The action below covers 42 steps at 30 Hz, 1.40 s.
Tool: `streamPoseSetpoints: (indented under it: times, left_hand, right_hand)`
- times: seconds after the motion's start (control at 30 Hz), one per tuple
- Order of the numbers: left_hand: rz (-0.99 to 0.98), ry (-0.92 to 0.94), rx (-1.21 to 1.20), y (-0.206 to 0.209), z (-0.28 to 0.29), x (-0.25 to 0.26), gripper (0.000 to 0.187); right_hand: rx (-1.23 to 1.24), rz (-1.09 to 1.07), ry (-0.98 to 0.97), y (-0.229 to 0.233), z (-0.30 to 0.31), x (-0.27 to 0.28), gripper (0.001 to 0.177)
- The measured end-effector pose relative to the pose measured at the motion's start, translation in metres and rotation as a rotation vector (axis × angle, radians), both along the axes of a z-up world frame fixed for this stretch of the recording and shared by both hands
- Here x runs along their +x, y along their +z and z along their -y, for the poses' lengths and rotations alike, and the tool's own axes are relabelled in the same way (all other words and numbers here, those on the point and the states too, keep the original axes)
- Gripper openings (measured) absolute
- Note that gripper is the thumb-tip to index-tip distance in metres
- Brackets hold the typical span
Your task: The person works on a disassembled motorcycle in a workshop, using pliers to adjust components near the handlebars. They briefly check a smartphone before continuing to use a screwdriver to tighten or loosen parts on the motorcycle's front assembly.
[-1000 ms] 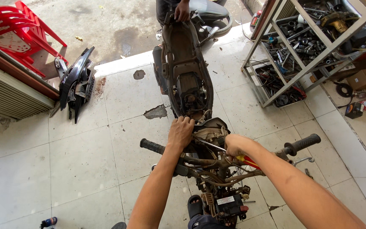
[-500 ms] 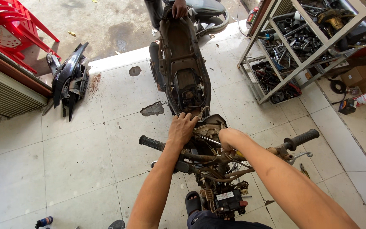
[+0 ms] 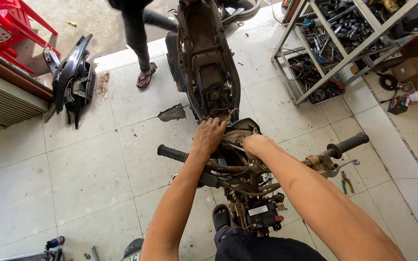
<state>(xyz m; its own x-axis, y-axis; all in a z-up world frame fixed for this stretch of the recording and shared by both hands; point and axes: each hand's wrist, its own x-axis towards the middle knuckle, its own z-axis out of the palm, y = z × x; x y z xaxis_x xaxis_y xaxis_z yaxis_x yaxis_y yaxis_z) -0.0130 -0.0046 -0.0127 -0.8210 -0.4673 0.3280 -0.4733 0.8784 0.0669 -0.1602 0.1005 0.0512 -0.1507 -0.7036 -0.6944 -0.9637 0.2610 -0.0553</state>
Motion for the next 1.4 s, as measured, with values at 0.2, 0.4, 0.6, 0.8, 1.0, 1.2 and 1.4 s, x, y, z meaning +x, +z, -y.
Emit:
streamPoseSetpoints:
  times: [0.2,0.4,0.6,0.8,1.0,1.2,1.4]
  left_hand:
    - [0.153,-0.086,0.091,0.008,-0.004,0.006,0.030]
    - [0.188,-0.134,0.062,0.008,0.001,0.001,0.014]
    - [0.235,-0.097,0.061,0.002,0.000,0.002,0.021]
    - [0.404,-0.140,0.068,0.029,-0.003,0.001,0.028]
    - [0.442,-0.170,0.092,0.028,-0.005,-0.010,0.038]
    - [-0.354,-0.114,-0.053,0.021,-0.002,-0.006,0.012]
    - [0.312,0.168,0.238,0.016,0.003,-0.010,0.039]
  right_hand:
    - [0.068,-0.052,-0.179,0.020,0.005,-0.001,0.030]
    - [0.312,-0.113,-0.064,-0.033,0.017,-0.008,0.044]
    - [0.404,-0.137,-0.201,-0.017,0.018,-0.006,0.033]
    - [0.302,-0.134,-0.105,0.000,0.007,0.001,0.031]
    - [0.481,-0.150,0.006,0.013,0.004,-0.002,0.034]
    - [-0.020,0.052,0.135,-0.043,0.003,-0.018,0.044]
    - [-0.306,0.130,0.293,-0.095,0.021,-0.015,0.085]
